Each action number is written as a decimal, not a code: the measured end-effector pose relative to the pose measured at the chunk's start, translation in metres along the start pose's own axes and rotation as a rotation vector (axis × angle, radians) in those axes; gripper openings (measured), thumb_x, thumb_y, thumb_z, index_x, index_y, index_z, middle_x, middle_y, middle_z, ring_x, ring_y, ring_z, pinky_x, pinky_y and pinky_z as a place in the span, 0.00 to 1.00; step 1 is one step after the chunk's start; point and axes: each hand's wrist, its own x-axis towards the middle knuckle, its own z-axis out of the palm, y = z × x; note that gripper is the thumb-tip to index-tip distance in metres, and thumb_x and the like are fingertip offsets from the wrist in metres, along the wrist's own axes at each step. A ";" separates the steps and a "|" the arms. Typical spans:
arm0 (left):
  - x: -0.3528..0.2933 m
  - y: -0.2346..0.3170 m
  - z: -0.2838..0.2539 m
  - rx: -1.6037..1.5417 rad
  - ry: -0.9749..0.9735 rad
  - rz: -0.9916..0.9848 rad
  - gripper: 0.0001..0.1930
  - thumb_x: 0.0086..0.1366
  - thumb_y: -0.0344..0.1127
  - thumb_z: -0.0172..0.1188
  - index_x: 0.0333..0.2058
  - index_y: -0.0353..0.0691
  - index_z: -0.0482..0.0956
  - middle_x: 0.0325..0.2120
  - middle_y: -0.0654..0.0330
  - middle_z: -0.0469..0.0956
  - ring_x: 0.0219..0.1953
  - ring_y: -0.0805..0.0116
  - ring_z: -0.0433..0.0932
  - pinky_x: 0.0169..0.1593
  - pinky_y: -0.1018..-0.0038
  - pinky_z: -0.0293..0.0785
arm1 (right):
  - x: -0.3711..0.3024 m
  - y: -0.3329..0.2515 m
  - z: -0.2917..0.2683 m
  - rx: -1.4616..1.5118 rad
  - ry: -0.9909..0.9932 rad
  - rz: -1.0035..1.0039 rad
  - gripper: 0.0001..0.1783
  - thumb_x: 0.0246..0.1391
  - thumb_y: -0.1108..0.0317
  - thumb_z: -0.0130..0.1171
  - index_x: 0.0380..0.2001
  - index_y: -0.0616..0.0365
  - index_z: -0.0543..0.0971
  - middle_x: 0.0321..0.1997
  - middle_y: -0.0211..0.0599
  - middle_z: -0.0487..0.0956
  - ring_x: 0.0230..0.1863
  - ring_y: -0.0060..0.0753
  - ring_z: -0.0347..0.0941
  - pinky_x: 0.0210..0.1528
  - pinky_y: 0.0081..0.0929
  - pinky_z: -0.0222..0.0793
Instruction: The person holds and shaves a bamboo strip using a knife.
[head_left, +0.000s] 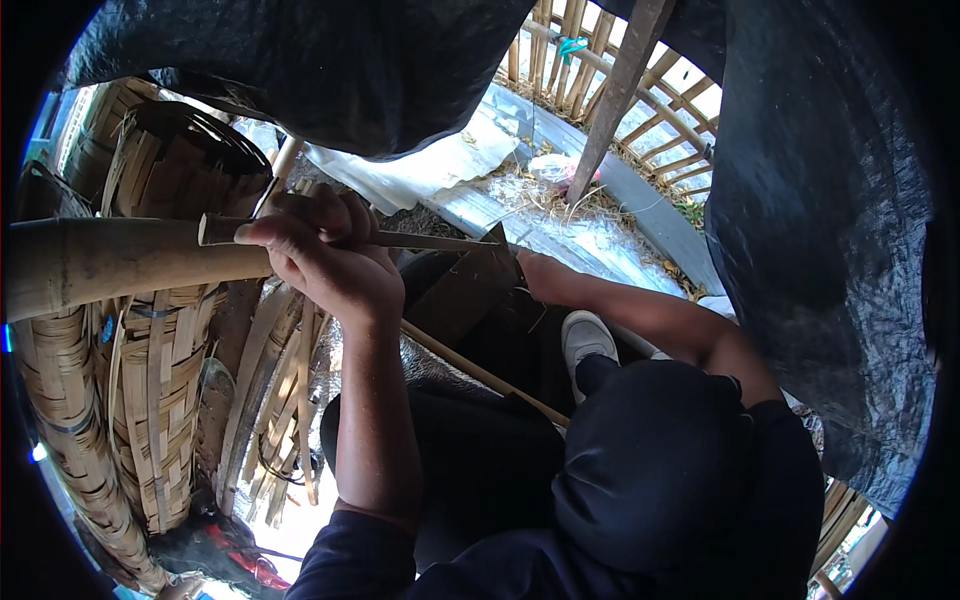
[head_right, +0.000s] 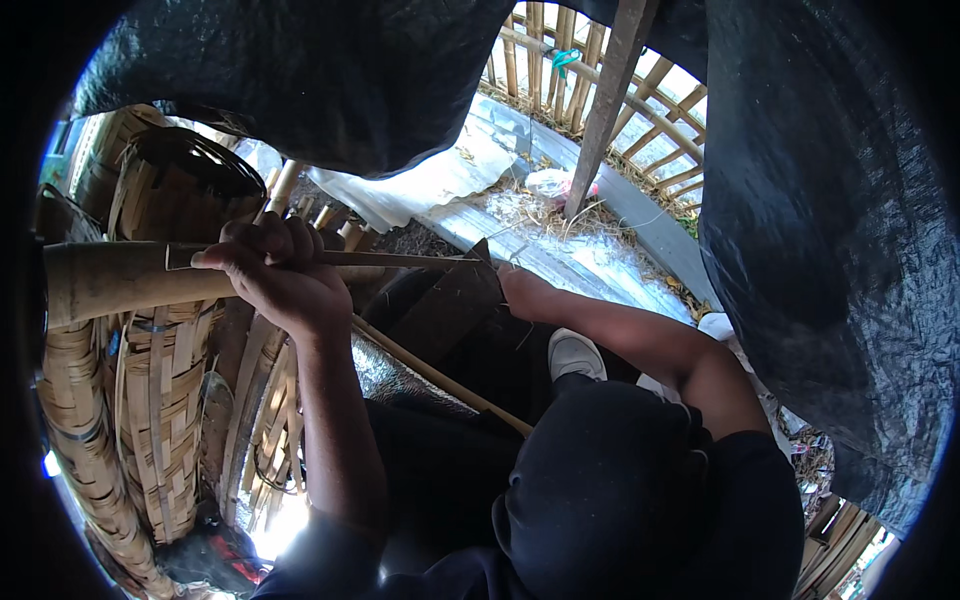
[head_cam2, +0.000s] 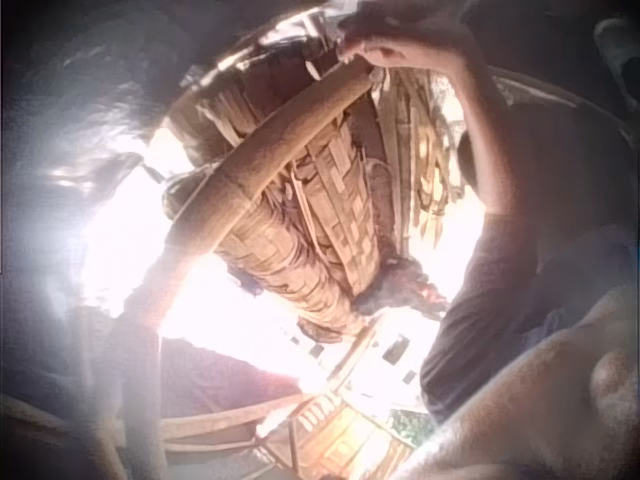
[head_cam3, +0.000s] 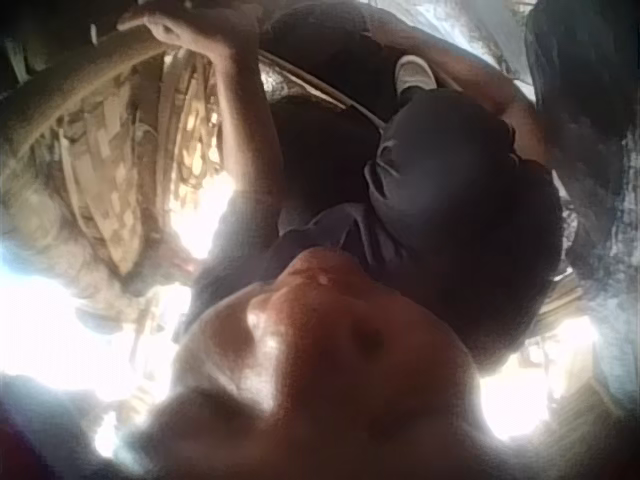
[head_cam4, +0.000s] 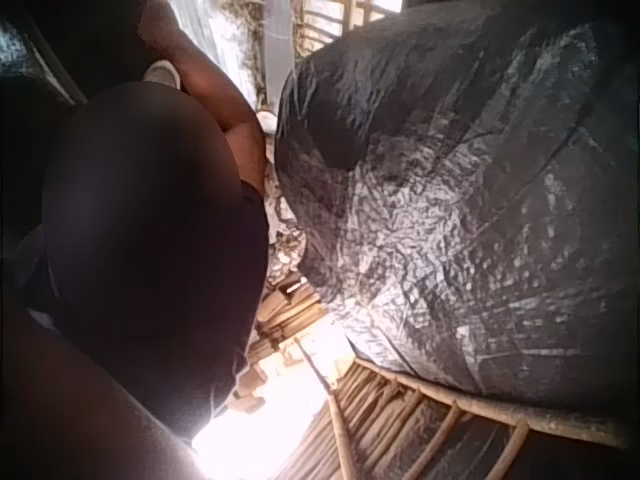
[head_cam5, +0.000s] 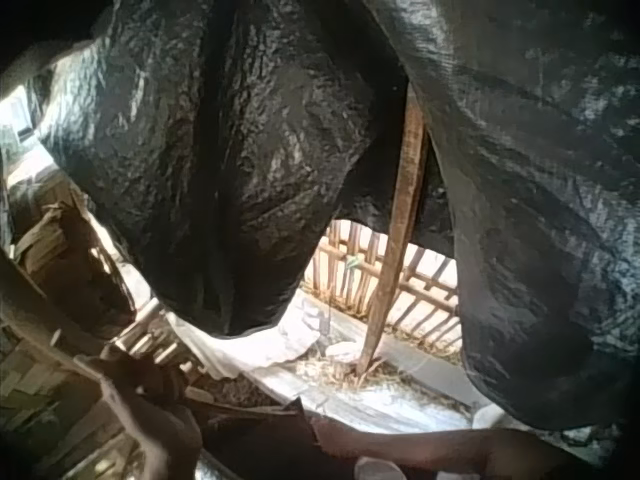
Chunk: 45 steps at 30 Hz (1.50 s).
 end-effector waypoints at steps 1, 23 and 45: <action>-0.004 0.002 0.003 0.026 -0.050 0.008 0.28 0.68 0.64 0.32 0.19 0.47 0.57 0.13 0.71 0.53 0.13 0.82 0.48 0.16 0.82 0.45 | 0.000 0.004 0.000 0.031 -0.136 0.089 0.17 0.48 0.79 0.50 0.43 0.74 0.67 0.28 0.53 0.78 0.32 0.52 0.78 0.30 0.39 0.74; -0.001 0.001 0.001 -0.001 -0.014 -0.002 0.29 0.67 0.65 0.31 0.19 0.47 0.57 0.12 0.71 0.51 0.12 0.82 0.44 0.16 0.82 0.41 | -0.005 -0.050 -0.020 0.496 0.391 -0.294 0.07 0.59 0.73 0.46 0.34 0.67 0.64 0.15 0.54 0.70 0.20 0.58 0.71 0.22 0.47 0.60; 0.016 0.000 -0.023 -0.026 0.088 -0.067 0.25 0.67 0.64 0.36 0.23 0.50 0.62 0.16 0.71 0.59 0.15 0.80 0.48 0.18 0.82 0.45 | 0.010 0.021 0.019 0.299 0.039 0.197 0.13 0.60 0.67 0.42 0.39 0.69 0.66 0.28 0.66 0.75 0.35 0.64 0.74 0.35 0.53 0.65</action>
